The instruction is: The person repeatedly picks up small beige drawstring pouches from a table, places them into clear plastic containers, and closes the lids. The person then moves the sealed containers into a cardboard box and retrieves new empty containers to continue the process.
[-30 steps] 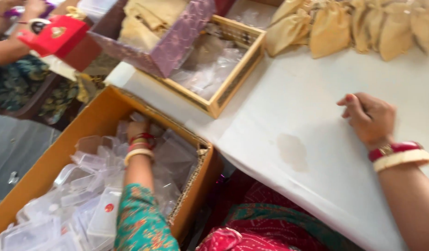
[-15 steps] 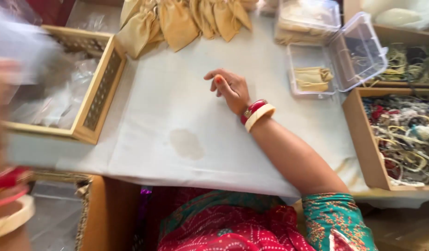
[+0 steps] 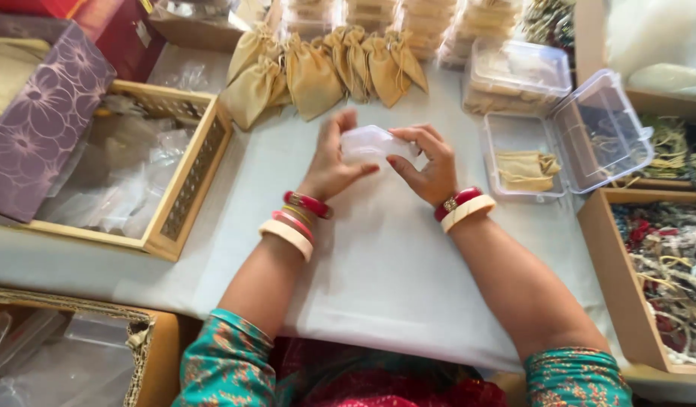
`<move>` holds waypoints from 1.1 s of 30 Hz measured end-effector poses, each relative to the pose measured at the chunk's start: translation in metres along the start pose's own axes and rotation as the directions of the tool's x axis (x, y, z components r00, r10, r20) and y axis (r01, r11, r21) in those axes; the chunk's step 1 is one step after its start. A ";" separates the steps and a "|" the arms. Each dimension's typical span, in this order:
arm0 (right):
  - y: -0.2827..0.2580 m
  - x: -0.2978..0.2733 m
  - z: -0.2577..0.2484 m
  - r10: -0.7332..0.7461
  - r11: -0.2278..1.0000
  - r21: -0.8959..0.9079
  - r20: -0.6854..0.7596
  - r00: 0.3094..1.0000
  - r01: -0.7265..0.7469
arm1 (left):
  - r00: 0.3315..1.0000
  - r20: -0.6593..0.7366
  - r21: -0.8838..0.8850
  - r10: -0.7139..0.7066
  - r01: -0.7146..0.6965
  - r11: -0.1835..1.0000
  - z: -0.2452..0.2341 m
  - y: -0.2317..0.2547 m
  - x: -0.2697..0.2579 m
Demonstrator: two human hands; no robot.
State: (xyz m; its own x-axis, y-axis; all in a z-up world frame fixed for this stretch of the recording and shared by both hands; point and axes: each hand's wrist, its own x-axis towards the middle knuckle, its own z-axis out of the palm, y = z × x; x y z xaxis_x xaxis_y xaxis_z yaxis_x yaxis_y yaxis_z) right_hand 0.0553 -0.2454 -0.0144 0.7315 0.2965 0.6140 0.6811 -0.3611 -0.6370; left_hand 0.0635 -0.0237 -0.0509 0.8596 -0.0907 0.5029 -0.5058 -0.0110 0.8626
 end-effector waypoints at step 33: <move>-0.023 -0.005 0.009 -0.425 0.815 -0.400 0.080 0.902 0.420 | 0.970 0.154 0.286 -0.187 0.137 0.948 -0.029 0.007 -0.011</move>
State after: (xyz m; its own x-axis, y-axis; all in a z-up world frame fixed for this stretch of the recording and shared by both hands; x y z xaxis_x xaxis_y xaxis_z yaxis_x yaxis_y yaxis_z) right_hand 0.0361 -0.2309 -0.0064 0.3725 0.4914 0.7872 0.8486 -0.5237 -0.0746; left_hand 0.0525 0.0058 -0.0491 0.9172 -0.2394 0.3184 -0.3827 -0.3076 0.8712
